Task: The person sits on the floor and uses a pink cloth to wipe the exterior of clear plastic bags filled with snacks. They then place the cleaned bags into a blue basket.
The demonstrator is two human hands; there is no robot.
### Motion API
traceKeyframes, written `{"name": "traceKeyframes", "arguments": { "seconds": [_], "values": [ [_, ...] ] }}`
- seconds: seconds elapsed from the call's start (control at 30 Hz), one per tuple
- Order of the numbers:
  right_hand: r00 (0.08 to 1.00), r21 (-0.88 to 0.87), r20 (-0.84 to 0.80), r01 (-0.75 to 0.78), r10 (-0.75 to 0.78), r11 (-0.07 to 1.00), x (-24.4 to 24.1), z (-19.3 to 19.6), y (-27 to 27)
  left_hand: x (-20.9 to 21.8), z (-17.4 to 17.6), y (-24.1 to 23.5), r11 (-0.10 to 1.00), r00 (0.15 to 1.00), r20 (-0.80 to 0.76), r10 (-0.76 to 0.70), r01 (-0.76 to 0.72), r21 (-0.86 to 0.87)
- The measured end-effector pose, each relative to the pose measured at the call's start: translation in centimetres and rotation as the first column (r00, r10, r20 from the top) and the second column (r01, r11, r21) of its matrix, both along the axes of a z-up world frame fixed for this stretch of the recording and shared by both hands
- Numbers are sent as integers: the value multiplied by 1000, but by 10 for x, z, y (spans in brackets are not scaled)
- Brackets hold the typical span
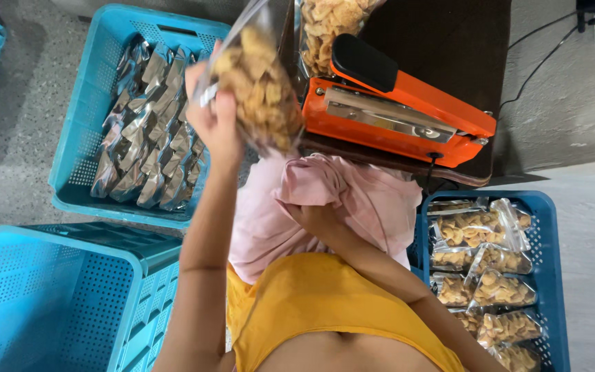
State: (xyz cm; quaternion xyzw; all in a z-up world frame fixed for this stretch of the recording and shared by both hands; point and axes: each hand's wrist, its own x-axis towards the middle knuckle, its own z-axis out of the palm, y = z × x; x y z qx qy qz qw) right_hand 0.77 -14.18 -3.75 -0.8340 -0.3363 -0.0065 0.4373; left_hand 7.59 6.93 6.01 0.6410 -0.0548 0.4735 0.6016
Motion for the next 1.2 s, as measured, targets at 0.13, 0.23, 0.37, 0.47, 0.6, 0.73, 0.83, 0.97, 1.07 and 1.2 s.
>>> {"name": "traceKeyframes", "arguments": {
  "seconds": [0.13, 0.23, 0.37, 0.47, 0.6, 0.73, 0.83, 0.97, 1.07, 1.2],
  "values": [
    [1000, -19, -7, 15, -15, 1000, 4, -4, 0, 35, 36, 10, 987, 993, -54, -102, 108, 120],
    [999, -25, -12, 37, -38, 999, 6, -6, 0, 45, 48, 8, 960, 992, -48, -117, 126, 251],
    [998, -35, -44, 34, -35, 999, 1, -12, 1, 74, 27, -8, 969, 969, 6, -246, 246, 20],
    [999, -58, -52, 12, -15, 998, 4, -15, 0, 103, 5, -17, 958, 970, 62, -234, 241, -153],
    [998, -83, -57, 6, -11, 997, 6, -18, 2, 128, -16, -24, 947, 960, 159, -229, 257, -194],
    [997, -100, -72, -4, -3, 995, 9, -23, 4, 145, -27, -33, 961, 977, 107, -184, 202, -187],
    [997, -117, -81, -21, 12, 993, 9, -26, 4, 157, -34, -41, 964, 981, 105, -165, 183, -195],
    [996, -141, -89, -30, 18, 990, 13, -31, 3, 172, -43, -46, 971, 985, 111, -135, 154, -180],
    [995, -153, -97, -35, 20, 988, 16, -33, 3, 185, -47, -47, 966, 981, 119, -152, 173, -192],
    [994, -158, -105, -49, 32, 986, 18, -34, 5, 201, -48, -50, 968, 980, 133, -146, 169, -184]
  ]
}}
